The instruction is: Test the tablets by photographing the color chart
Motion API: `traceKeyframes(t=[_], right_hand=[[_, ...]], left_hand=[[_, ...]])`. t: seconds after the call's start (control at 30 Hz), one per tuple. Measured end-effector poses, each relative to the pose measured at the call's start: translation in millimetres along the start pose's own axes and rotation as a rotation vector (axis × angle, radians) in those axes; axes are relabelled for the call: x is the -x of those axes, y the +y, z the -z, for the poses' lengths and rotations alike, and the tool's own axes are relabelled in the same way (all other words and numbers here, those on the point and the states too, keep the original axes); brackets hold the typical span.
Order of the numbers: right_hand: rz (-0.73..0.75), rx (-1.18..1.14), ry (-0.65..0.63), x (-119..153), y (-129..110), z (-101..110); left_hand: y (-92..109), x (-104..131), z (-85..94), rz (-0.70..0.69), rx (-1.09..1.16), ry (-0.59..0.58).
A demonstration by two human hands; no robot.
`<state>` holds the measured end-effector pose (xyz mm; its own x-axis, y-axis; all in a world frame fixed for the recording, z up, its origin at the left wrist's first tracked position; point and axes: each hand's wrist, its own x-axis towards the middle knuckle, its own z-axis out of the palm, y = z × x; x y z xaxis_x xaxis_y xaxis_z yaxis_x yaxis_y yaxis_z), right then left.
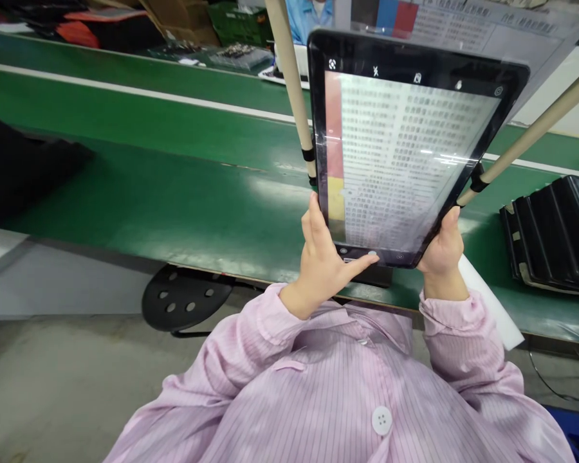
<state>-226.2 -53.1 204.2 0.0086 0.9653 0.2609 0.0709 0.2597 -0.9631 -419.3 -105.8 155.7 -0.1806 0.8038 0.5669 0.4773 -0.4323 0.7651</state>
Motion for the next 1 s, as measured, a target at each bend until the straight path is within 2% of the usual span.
traceKeyframes(t=[0.07, 0.13, 0.27, 0.37, 0.5, 0.63, 0.77, 0.93, 1.0], right_hand=[[-0.013, -0.027, 0.01, 1, 1, 0], [-0.031, -0.042, 0.014, 4, 2, 0], [0.064, -0.063, -0.012, 17, -3, 4], [0.181, 0.038, -0.05, 24, -17, 10], [0.287, 0.16, -0.111, 22, -39, 21], [0.372, 0.273, -0.086, 14, -45, 32], [0.28, 0.331, -0.024, 11, -33, 40], [0.184, 0.189, 0.083, 10, -18, 43], [0.173, 0.212, 0.124, 13, -18, 40]], left_hand=[[-1, -2, 3.2, 0.013, 0.048, 0.004], [-2, -5, 8.0, 0.051, 0.197, 0.038], [-6, -17, 17.6, 0.302, 0.658, 0.067], [-11, -21, 18.9, 0.472, 0.825, 0.033], [-16, -15, 10.9, 0.587, 0.919, -0.002], [-20, -4, 1.7, 0.624, 0.954, -0.044], [-18, 0, -1.0, 0.621, 0.896, -0.043], [-1, -3, -4.4, 0.659, 0.862, -0.052], [5, -4, -8.6, 0.663, 0.881, -0.07]])
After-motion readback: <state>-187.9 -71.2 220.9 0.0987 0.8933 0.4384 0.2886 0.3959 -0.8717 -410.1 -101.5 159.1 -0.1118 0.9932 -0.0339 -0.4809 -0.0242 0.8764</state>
